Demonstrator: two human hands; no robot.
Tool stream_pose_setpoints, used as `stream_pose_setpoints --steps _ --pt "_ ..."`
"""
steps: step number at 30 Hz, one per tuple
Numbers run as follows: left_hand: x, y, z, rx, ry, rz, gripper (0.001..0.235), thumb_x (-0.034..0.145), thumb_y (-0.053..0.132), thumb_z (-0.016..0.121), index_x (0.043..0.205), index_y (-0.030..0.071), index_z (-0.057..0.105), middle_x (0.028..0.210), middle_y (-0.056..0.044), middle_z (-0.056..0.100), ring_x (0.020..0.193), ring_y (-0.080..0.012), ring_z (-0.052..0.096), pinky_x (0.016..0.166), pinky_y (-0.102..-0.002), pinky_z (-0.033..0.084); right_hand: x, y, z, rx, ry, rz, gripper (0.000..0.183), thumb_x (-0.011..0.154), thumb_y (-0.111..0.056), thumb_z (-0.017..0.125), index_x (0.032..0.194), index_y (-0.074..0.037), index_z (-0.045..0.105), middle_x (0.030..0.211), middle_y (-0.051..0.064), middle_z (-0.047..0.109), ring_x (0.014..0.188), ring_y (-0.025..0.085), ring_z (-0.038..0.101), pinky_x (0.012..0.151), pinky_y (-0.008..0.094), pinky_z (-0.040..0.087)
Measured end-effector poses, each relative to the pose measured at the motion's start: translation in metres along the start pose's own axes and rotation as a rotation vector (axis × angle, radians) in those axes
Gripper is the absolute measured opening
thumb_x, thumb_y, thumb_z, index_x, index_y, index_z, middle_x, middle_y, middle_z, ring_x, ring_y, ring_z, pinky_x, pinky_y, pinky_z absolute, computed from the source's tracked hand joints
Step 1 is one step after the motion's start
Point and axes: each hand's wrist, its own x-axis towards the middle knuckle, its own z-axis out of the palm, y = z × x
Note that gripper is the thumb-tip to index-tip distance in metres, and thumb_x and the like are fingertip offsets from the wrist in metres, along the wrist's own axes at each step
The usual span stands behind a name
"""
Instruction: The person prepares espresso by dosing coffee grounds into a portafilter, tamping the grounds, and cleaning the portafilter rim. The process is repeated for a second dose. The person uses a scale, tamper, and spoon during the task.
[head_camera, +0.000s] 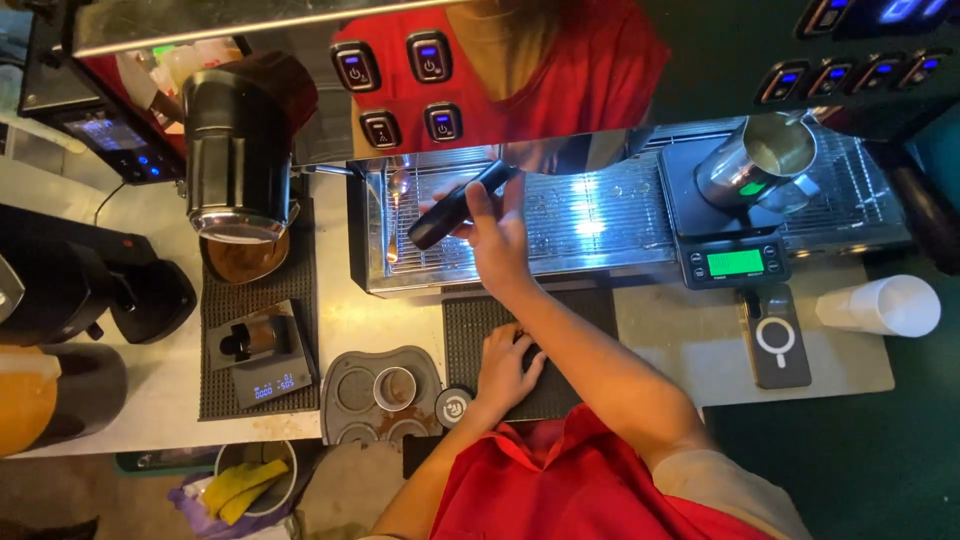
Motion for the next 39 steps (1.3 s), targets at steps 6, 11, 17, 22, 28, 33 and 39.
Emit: stream_pose_setpoints --steps 6,11,17,22,28,33,39 --pt "-0.004 -0.011 0.016 -0.007 0.069 0.022 0.031 0.1 0.032 0.065 0.122 0.012 0.074 0.127 -0.02 0.063 0.122 -0.0342 0.054 0.099 -0.043 0.04 -0.03 -0.064 -0.007 0.309 0.031 0.303 0.024 0.106 -0.049 0.052 0.105 -0.025 0.053 0.081 0.012 0.063 0.066 0.037 0.073 0.068 0.061 0.067" --pt "0.002 0.006 0.005 -0.083 0.085 -0.096 0.023 0.096 0.033 0.069 0.112 0.018 0.076 0.117 -0.008 0.065 0.117 -0.0276 0.059 0.096 -0.039 0.041 -0.028 -0.111 -0.046 0.031 0.056 0.529 0.031 0.107 -0.048 0.046 0.129 -0.026 0.046 0.072 0.011 0.052 0.05 0.029 0.057 0.046 0.047 0.053" --pt "0.007 0.014 0.011 -0.054 0.134 -0.164 0.021 0.097 0.033 0.069 0.112 0.021 0.075 0.111 -0.003 0.064 0.113 -0.0246 0.06 0.094 -0.039 0.041 -0.015 -0.149 -0.062 -0.259 0.087 0.748 0.045 0.108 -0.046 0.04 0.149 -0.029 0.041 0.065 0.01 0.043 0.038 0.025 0.046 0.029 0.04 0.042" --pt "0.01 0.021 0.01 -0.051 0.176 -0.18 0.018 0.097 0.031 0.069 0.109 0.019 0.076 0.108 -0.005 0.066 0.11 -0.0276 0.063 0.092 -0.04 0.043 0.013 -0.191 -0.076 -0.474 0.019 0.876 0.03 0.109 -0.041 0.042 0.121 -0.016 0.054 0.059 0.016 0.042 0.033 0.032 0.046 0.025 0.047 0.043" --pt "0.015 0.021 0.005 -0.012 0.146 -0.174 0.017 0.096 0.03 0.071 0.107 0.019 0.076 0.106 -0.005 0.066 0.107 -0.0296 0.064 0.087 -0.041 0.046 0.037 -0.211 -0.089 -0.688 -0.119 0.945 0.035 0.111 -0.038 0.04 0.119 -0.009 0.058 0.057 0.018 0.042 0.032 0.034 0.048 0.024 0.049 0.046" --pt "0.015 0.035 -0.009 -0.085 0.11 -0.186 0.021 0.097 0.028 0.07 0.113 0.016 0.075 0.109 -0.009 0.067 0.11 -0.032 0.063 0.091 -0.043 0.046 0.025 -0.217 -0.114 -0.584 -0.176 0.859 0.037 0.109 -0.036 0.043 0.113 -0.005 0.064 0.055 0.024 0.054 0.034 0.036 0.059 0.027 0.046 0.053" --pt "0.047 0.105 -0.014 -0.497 0.216 -0.095 0.023 0.094 0.009 0.073 0.117 0.013 0.074 0.108 -0.007 0.072 0.101 -0.0283 0.072 0.088 -0.035 0.059 -0.071 -0.21 -0.262 -0.776 0.061 0.417 0.048 0.108 -0.04 0.049 0.131 0.0 0.063 0.071 0.013 0.063 0.055 0.023 0.069 0.05 0.033 0.06"
